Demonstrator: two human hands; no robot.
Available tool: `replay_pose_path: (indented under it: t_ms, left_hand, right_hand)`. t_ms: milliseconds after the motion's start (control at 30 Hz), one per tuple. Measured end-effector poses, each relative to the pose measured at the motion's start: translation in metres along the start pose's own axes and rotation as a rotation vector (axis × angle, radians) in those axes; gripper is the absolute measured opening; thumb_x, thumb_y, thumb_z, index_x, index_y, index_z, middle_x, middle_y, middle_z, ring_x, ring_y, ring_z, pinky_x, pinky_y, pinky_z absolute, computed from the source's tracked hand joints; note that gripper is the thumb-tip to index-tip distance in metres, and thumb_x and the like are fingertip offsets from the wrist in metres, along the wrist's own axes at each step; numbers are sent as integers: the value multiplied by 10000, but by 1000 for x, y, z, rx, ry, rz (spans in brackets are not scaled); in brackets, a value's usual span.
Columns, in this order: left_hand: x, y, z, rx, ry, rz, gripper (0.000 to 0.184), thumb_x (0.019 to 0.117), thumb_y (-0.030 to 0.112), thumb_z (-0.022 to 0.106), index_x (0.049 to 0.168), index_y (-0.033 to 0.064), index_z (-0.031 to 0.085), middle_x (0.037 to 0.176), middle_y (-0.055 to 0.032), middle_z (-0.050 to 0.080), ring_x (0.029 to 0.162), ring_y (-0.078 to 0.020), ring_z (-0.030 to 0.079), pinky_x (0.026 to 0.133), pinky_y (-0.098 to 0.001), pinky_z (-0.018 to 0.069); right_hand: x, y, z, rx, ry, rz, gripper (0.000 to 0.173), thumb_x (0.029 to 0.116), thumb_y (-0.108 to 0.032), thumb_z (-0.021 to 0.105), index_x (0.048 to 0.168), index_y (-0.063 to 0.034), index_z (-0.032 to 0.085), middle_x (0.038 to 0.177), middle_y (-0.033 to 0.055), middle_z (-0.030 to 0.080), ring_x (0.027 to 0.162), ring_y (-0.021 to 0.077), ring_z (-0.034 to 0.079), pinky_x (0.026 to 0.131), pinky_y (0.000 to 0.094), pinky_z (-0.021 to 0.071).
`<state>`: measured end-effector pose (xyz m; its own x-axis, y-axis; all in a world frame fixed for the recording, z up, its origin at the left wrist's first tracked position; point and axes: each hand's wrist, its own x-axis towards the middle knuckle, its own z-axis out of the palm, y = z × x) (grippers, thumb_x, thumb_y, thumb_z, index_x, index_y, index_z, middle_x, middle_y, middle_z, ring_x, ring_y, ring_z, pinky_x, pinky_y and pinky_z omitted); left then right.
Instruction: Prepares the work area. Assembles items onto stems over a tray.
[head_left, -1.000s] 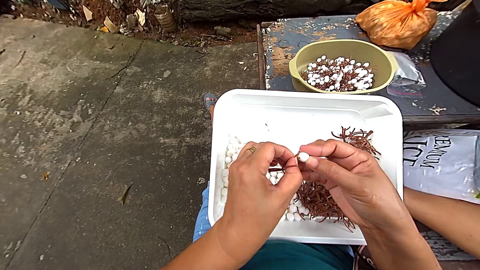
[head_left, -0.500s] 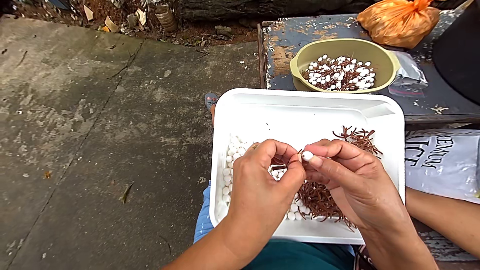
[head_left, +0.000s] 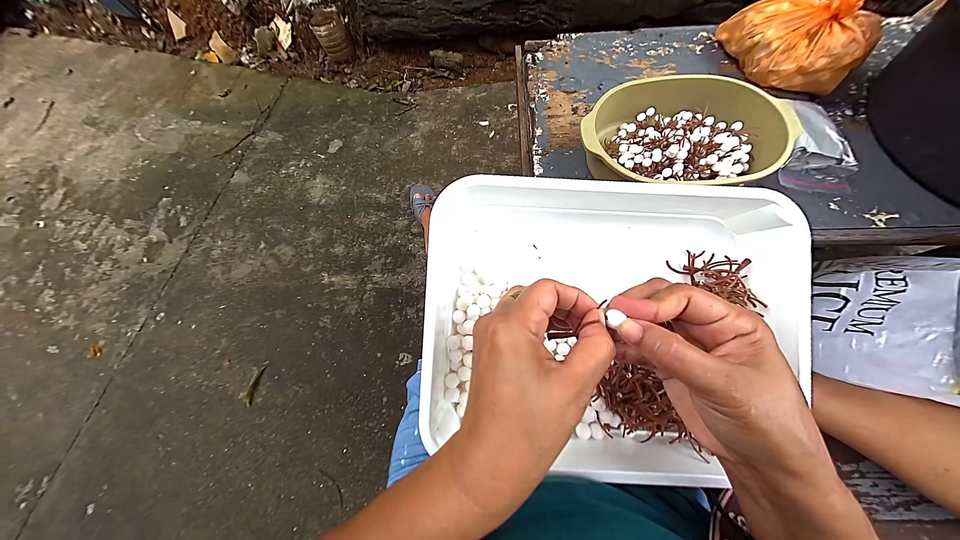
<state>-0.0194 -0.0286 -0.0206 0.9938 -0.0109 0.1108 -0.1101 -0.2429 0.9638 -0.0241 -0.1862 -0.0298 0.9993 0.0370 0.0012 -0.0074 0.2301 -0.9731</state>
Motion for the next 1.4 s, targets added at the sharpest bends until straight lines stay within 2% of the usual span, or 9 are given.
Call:
replay_pose_path:
  t_ms: [400, 567, 667, 733, 967, 1067, 1133, 1233, 1400]
  left_hand:
    - [-1, 0, 1, -75, -5, -42, 41, 900, 78, 669, 915, 100, 701, 802, 42, 691, 706, -10, 667, 630, -150, 561]
    - [10, 1, -21, -128, -80, -127, 43, 946, 76, 706, 953, 68, 748, 851, 13, 737, 770, -53, 703, 698, -181, 585]
    - [16, -2, -31, -177, -45, -148, 68, 967, 58, 667, 983, 56, 734, 885, 4, 730, 796, -79, 714, 745, -224, 610]
    - [18, -2, -35, -222, -38, -159, 79, 974, 42, 650, 996, 46, 726, 895, -5, 720, 789, -86, 710, 733, -231, 615]
    - [22, 0, -37, -340, -46, -252, 84, 962, 9, 652, 993, 32, 726, 866, -29, 717, 754, -92, 698, 726, -218, 598]
    - [20, 1, -35, -317, -63, -234, 68, 964, 41, 659, 973, 54, 725, 847, -5, 707, 746, -71, 684, 716, -203, 588]
    - [18, 1, -34, -295, -99, -231, 60, 956, 68, 676, 957, 72, 736, 833, 3, 705, 738, -66, 679, 695, -198, 583]
    - [14, 2, -31, -310, -187, -268, 75, 954, 82, 677, 931, 75, 748, 829, -4, 707, 734, -75, 678, 690, -207, 583]
    - [15, 2, -26, -324, -229, -347, 87, 935, 91, 685, 867, 71, 735, 775, -18, 695, 696, -85, 678, 674, -225, 592]
  right_hand:
    - [-2, 1, 4, -48, 67, -11, 139, 897, -15, 704, 972, -110, 771, 961, 11, 728, 783, 96, 734, 726, 272, 649]
    - [9, -10, -10, -350, -41, -97, 274, 955, -63, 673, 1227, -59, 710, 1025, 10, 758, 848, 103, 743, 763, 236, 639]
    - [15, 0, -18, -826, -64, -252, 145, 959, -137, 666, 1069, -80, 742, 962, -32, 703, 834, 7, 694, 712, 133, 594]
    - [15, 11, -19, -1074, -95, -307, 125, 929, -158, 662, 975, -118, 771, 919, -12, 664, 793, 39, 640, 661, 159, 534]
    - [18, 31, -9, -1217, -186, -313, 190, 903, -224, 703, 1035, -142, 811, 913, 39, 599, 841, 193, 584, 663, 294, 479]
    - [19, 31, -11, -1078, -148, -298, 162, 911, -209, 684, 995, -111, 783, 956, 24, 610, 856, 123, 585, 692, 234, 480]
    - [22, 17, -14, -716, -105, -180, 110, 938, -153, 686, 1020, -105, 742, 1012, -31, 690, 844, 13, 667, 710, 138, 567]
    - [25, -6, -15, -159, -121, 75, 151, 967, -23, 645, 1066, -76, 746, 974, 27, 761, 820, 90, 737, 715, 225, 628]
    - [22, -9, -11, 104, -164, 217, 212, 995, -10, 594, 1115, -57, 762, 957, 62, 755, 794, 87, 733, 718, 231, 628]
